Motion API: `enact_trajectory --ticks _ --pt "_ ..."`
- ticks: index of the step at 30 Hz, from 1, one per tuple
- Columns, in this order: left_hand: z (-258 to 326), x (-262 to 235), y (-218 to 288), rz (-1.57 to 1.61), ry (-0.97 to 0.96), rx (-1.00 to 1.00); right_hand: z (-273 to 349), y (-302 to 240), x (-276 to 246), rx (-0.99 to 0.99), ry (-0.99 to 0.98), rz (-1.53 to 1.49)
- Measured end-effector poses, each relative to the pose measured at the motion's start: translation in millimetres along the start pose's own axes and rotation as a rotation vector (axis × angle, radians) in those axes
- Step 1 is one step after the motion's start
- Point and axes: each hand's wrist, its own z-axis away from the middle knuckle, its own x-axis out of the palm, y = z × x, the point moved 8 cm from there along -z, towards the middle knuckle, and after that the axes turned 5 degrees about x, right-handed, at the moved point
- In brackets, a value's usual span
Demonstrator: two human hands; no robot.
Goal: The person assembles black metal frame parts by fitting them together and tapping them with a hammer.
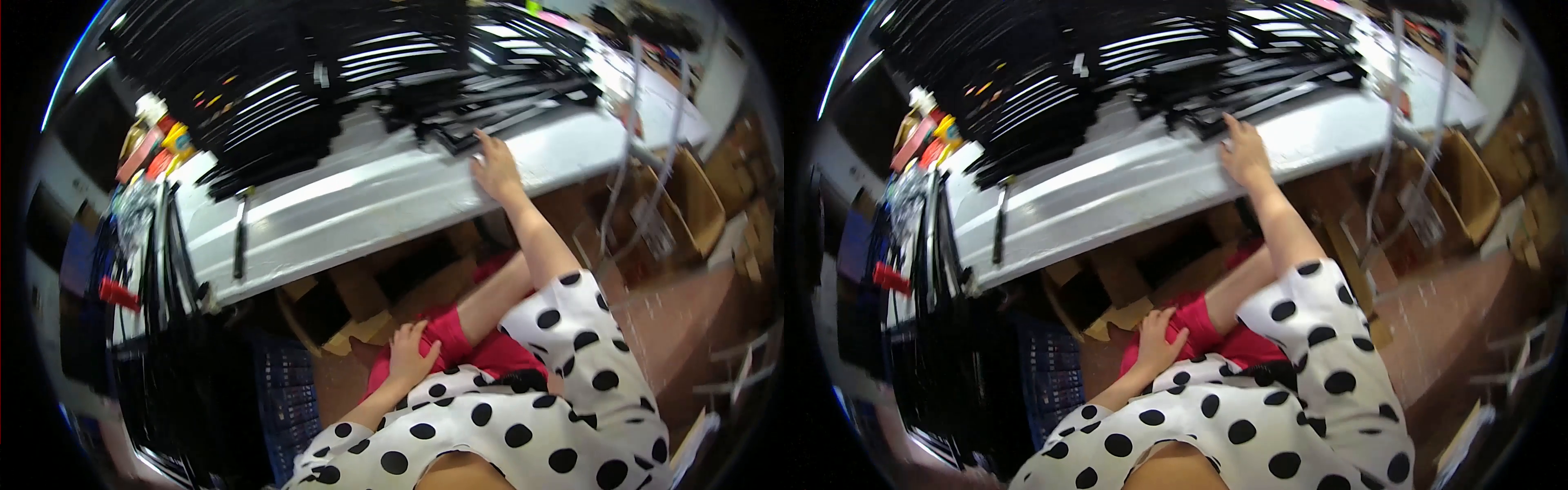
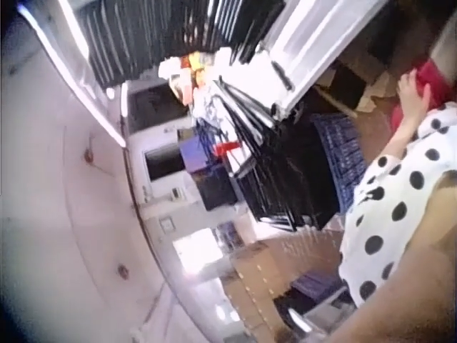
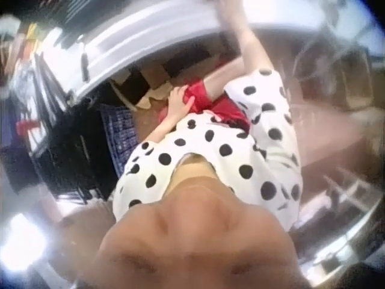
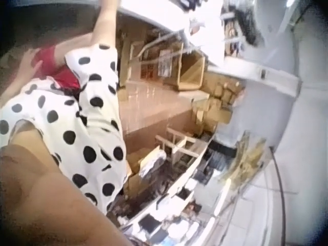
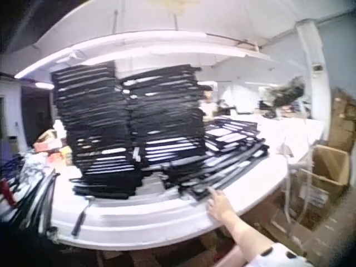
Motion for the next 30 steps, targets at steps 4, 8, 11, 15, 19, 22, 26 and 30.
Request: enact_trajectory --ticks 4,8,11,15,19,22,26,30 --pt "1.6 0.6 2.7 -0.023 -0.075 0.042 6.2 16.2 7.1 -0.165 0.072 0.02" --pt "1.1 -6.6 10.0 0.09 -0.053 0.042 8.6 13.9 -10.3 0.012 -0.009 0.051" --pt "4.0 -33.2 5.5 0.38 0.115 0.013 9.2 9.6 -10.6 0.038 -0.03 0.069" --pt "4.7 -140.6 -7.6 0.057 0.559 0.015 8.9 20.2 -6.6 0.027 -0.044 0.089" --pt "3.4 -263.2 -59.2 -0.135 0.859 -0.124 9.1 25.8 0.7 -0.005 -0.027 0.172" --pt "0.2 -332.0 -92.7 -0.3 0.902 -0.26 5.1 25.7 2.5 0.013 -0.032 0.115" --pt "-12.6 -393.2 -135.8 -0.764 0.803 -0.312 -7.3 46.7 3.8 -0.054 -0.014 0.178" --pt "11.6 -451.2 -183.9 -1.254 0.765 -0.512 -4.4 42.9 18.3 -0.058 -0.045 0.187"
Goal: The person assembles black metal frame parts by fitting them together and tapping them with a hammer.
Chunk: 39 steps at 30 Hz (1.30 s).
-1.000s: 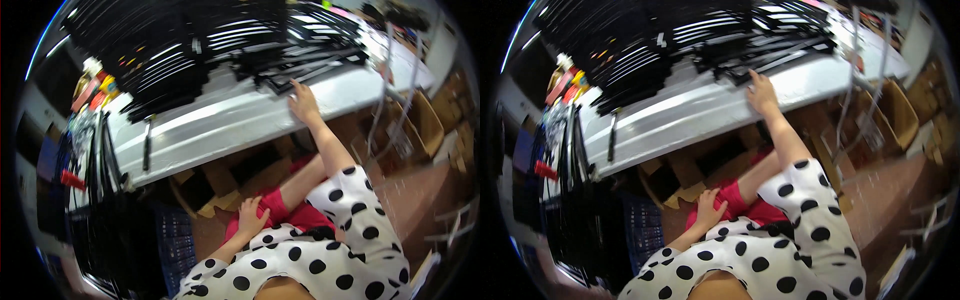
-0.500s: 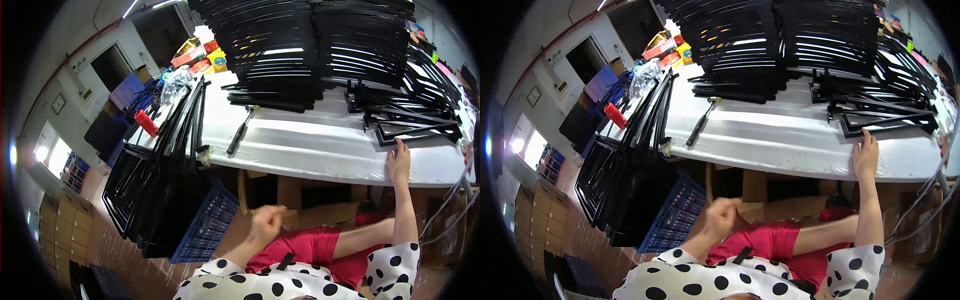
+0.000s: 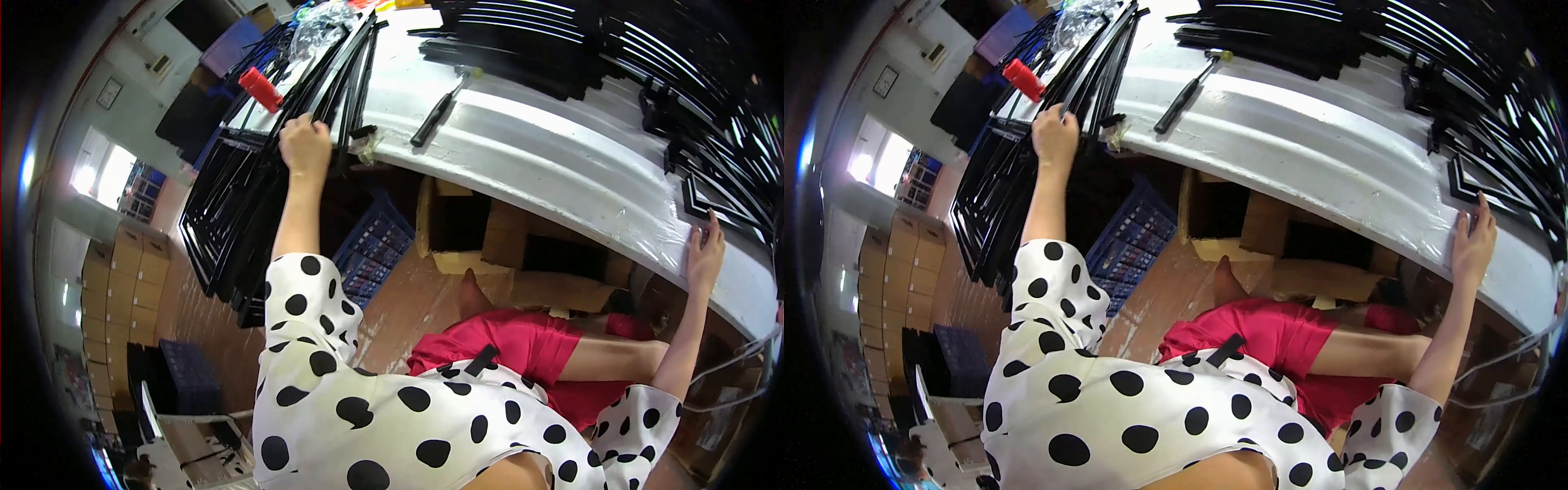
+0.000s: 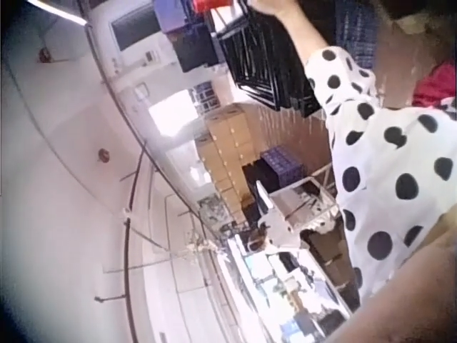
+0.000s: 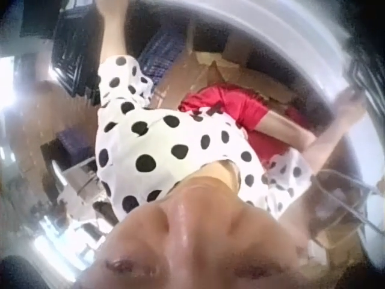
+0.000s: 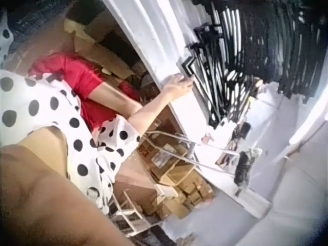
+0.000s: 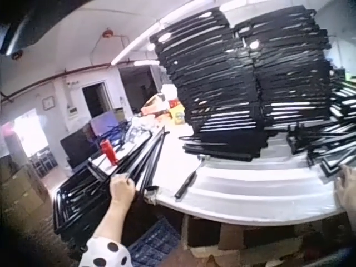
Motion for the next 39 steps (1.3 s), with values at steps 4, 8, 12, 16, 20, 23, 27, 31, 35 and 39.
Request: enact_trajectory --ticks 4,8,12,16,20,23,27,31,35,39 --pt "16.3 56.5 -74.8 -0.069 -0.454 -0.337 5.9 -7.6 -4.7 -0.024 0.023 -0.055" --pt "20.7 81.1 -122.8 -0.029 -0.556 -0.312 2.8 -0.4 -9.6 0.008 -0.005 -0.068" --pt "20.8 87.5 -116.6 -0.032 -0.652 -0.224 5.5 -2.6 -13.8 0.042 0.032 -0.032" --pt "12.9 62.3 -90.3 -0.061 -0.499 -0.203 6.8 -5.9 -15.9 0.072 0.011 -0.021" --pt "9.0 72.7 -108.8 -0.129 -0.703 -0.171 10.0 -19.0 -21.6 0.088 0.022 -0.016" --pt "-6.3 75.3 -86.8 -0.196 -0.797 -0.178 12.0 -16.1 -27.5 0.101 0.026 -0.004" --pt "-16.3 77.5 -78.7 -0.263 -0.847 -0.368 12.4 -22.0 -30.7 0.084 0.042 0.001" --pt "-19.0 86.9 -83.4 -0.329 -0.809 -0.395 12.6 -28.2 -31.7 0.1 0.028 0.027" --pt "-23.1 90.6 -85.0 -0.394 -0.673 -0.244 10.9 -25.7 -21.5 0.103 -0.004 0.028" --pt "-30.8 90.3 -70.0 -0.352 -0.629 -0.217 14.4 -30.0 -37.6 0.11 0.134 0.131"
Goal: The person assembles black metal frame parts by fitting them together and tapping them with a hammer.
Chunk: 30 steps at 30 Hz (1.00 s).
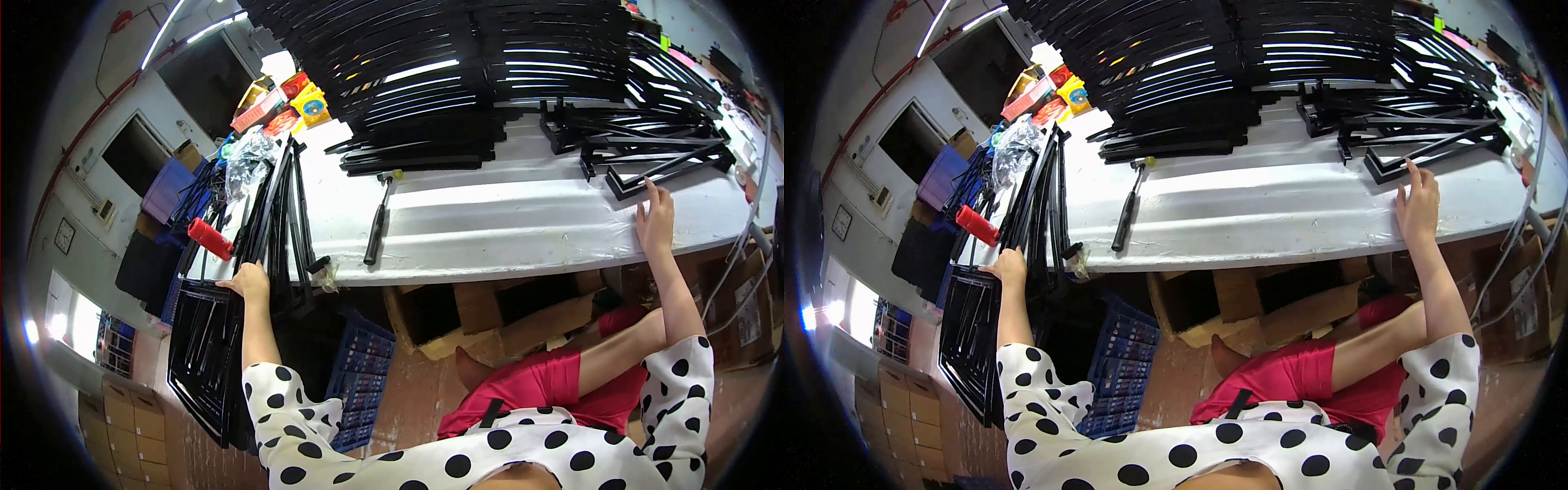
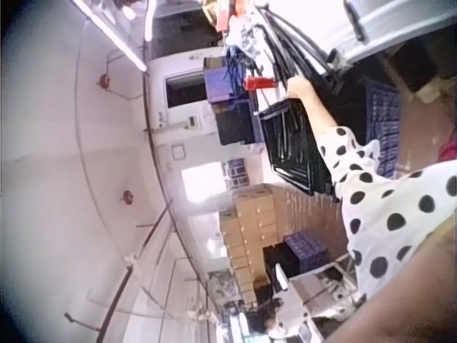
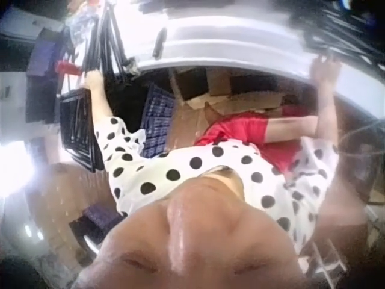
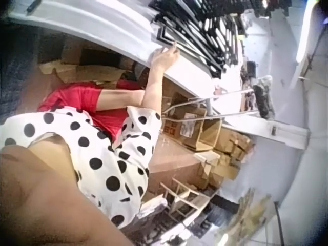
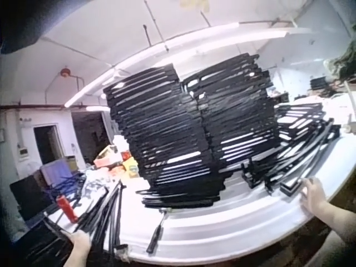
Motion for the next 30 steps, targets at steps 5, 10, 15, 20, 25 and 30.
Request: enact_trajectory --ticks 5,10,15,20,25,30 --pt "-14.9 -5.3 -7.0 0.268 0.198 0.044 34.4 -115.0 -4.7 -0.613 0.188 -0.205" --pt "24.7 -35.8 11.2 0.388 0.35 0.137 40.3 -235.5 36.3 -0.701 -0.298 -0.215" --pt "42.8 -22.6 2.3 0.558 0.3 0.045 11.9 -318.5 102.2 -0.581 -0.45 -0.267" --pt "38.9 -20.9 -8.1 0.703 0.336 -0.018 -10.7 -371.8 151.9 -0.421 -0.465 -0.172" --pt "40.4 -10.3 -13.7 0.955 0.552 -0.106 -26.4 -383.4 185.4 -0.388 -0.311 -0.063" --pt "85.3 -43.5 -20.3 1.308 0.757 -0.068 -31.2 -375.4 183.6 -0.553 -0.504 0.05"
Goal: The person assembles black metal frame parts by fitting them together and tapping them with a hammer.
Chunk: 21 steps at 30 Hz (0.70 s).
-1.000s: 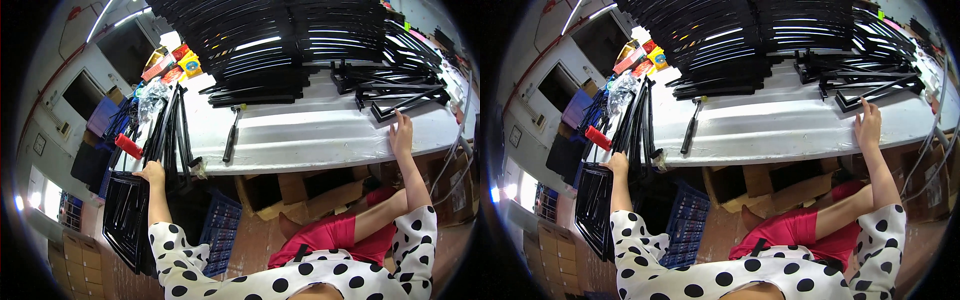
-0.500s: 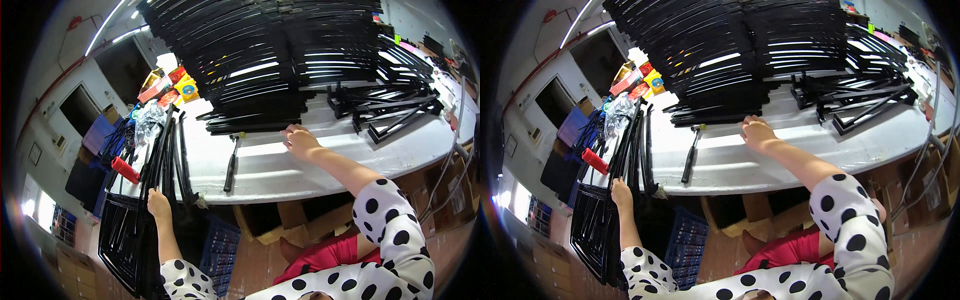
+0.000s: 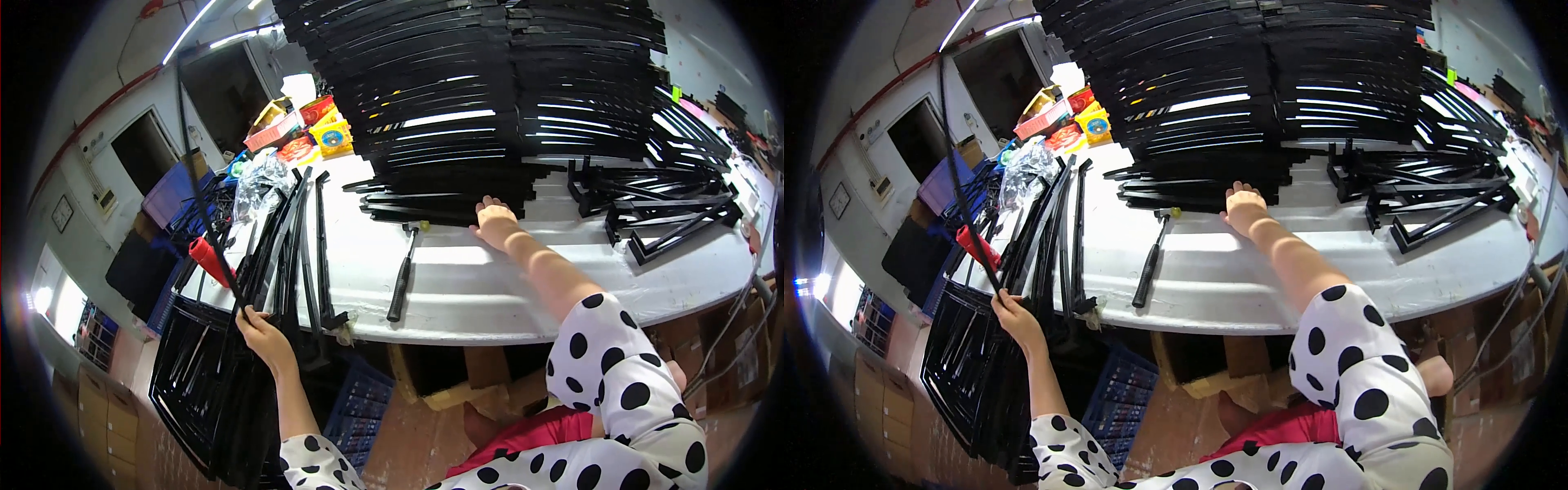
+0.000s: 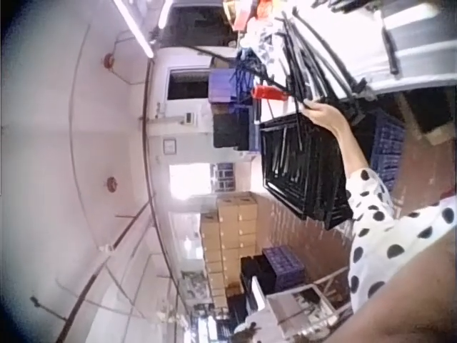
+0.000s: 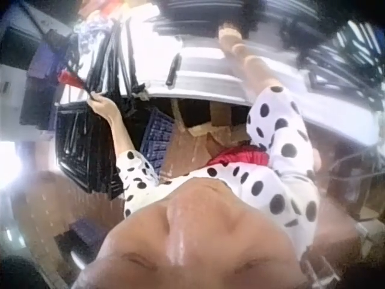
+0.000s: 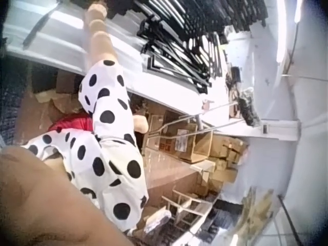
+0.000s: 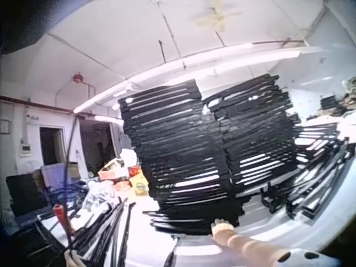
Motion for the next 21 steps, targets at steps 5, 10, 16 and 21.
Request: enact_trajectory --ticks 5,10,16,21 --pt "28.5 -40.6 32.3 0.275 0.036 0.04 45.7 27.1 -12.4 -0.075 -0.328 -0.065" --pt "75.2 -86.4 61.0 0.337 -0.052 -0.146 111.5 128.3 -25.5 -0.021 -0.389 -0.056" --pt "137.8 -30.5 140.8 0.766 -0.577 -0.233 164.4 223.5 -59.0 0.232 -0.22 -0.439" --pt "187.6 15.6 216.2 0.945 -0.899 -0.453 200.4 191.4 -113.4 0.253 0.158 -0.375"
